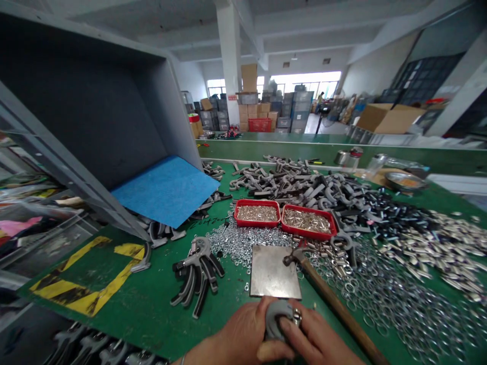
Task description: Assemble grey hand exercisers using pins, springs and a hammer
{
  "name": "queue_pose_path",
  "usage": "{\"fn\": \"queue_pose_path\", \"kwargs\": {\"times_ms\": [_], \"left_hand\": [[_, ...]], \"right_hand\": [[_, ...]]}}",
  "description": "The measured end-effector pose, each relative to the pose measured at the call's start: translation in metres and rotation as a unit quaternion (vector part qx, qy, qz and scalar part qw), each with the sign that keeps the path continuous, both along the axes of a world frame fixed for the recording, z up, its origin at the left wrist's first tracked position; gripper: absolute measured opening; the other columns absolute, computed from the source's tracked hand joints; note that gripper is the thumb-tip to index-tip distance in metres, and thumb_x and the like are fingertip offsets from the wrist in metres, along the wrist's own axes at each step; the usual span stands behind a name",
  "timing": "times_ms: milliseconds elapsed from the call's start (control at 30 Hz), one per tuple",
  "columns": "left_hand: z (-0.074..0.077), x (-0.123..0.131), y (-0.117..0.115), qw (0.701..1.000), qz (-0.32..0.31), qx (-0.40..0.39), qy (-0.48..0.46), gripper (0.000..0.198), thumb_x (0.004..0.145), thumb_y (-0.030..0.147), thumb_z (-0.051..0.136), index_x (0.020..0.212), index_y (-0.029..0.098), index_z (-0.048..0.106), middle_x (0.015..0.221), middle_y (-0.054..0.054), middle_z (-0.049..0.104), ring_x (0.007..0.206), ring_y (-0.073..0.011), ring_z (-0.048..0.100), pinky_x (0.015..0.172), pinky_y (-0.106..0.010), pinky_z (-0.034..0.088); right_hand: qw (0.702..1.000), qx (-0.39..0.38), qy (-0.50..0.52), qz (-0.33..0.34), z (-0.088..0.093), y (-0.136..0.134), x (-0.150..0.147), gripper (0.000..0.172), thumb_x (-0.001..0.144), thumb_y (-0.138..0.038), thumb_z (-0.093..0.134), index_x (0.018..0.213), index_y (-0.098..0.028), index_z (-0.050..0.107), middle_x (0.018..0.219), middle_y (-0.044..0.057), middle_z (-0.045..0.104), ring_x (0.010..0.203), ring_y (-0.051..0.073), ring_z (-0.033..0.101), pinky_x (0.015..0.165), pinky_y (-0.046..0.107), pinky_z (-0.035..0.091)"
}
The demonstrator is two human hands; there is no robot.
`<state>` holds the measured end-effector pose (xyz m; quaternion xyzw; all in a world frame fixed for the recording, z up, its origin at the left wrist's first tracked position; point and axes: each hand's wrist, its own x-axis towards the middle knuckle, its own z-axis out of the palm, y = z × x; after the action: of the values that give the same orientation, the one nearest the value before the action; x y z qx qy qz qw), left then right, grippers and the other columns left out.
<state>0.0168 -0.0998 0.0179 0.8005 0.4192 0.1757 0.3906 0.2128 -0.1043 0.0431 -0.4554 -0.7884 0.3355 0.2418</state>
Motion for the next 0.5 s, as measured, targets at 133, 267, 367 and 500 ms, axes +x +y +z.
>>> {"fn": "queue_pose_path", "kwargs": {"times_ms": [133, 267, 367, 500], "left_hand": [[0.007, 0.002, -0.001, 0.993, -0.052, 0.009, 0.105, 0.048, 0.086, 0.058, 0.056, 0.108, 0.015, 0.058, 0.09, -0.015, 0.073, 0.081, -0.0338, 0.071, 0.072, -0.041, 0.055], [0.012, 0.002, 0.031, 0.984, -0.031, 0.038, 0.171, 0.068, 0.077, 0.065, 0.065, 0.117, 0.01, 0.058, 0.091, -0.019, 0.073, 0.081, -0.0371, 0.071, 0.067, -0.04, 0.055], [0.014, 0.004, 0.079, 0.972, -0.006, 0.074, 0.222, 0.064, 0.079, 0.064, 0.063, 0.116, 0.012, 0.062, 0.093, -0.019, 0.073, 0.082, -0.0358, 0.072, 0.067, -0.038, 0.054], [0.019, 0.017, 0.137, 0.932, -0.035, 0.154, 0.326, 0.045, 0.079, 0.056, 0.068, 0.09, 0.013, 0.071, 0.084, -0.019, 0.074, 0.076, -0.0375, 0.072, 0.066, -0.042, 0.055]], "right_hand": [[0.997, -0.072, 0.006, 0.021, -0.014, -0.01, -0.001, 0.024, 0.095, -0.033, 0.042, 0.101, -0.024, 0.063, 0.088, 0.005, 0.074, 0.077, 0.02, 0.07, 0.07, 0.029, 0.054], [0.997, -0.016, -0.073, 0.006, -0.019, 0.016, 0.001, 0.026, 0.098, -0.033, 0.041, 0.104, -0.021, 0.063, 0.087, 0.005, 0.074, 0.076, 0.018, 0.07, 0.066, 0.024, 0.052], [0.985, 0.053, -0.165, -0.019, -0.008, 0.077, 0.015, 0.02, 0.094, -0.034, 0.055, 0.099, -0.018, 0.067, 0.089, 0.006, 0.073, 0.081, 0.02, 0.068, 0.068, 0.026, 0.049], [0.958, 0.134, -0.225, -0.113, 0.008, 0.171, 0.05, 0.023, 0.096, -0.024, 0.049, 0.097, -0.015, 0.07, 0.104, 0.013, 0.067, 0.104, 0.026, 0.058, 0.09, 0.035, 0.042]]}}
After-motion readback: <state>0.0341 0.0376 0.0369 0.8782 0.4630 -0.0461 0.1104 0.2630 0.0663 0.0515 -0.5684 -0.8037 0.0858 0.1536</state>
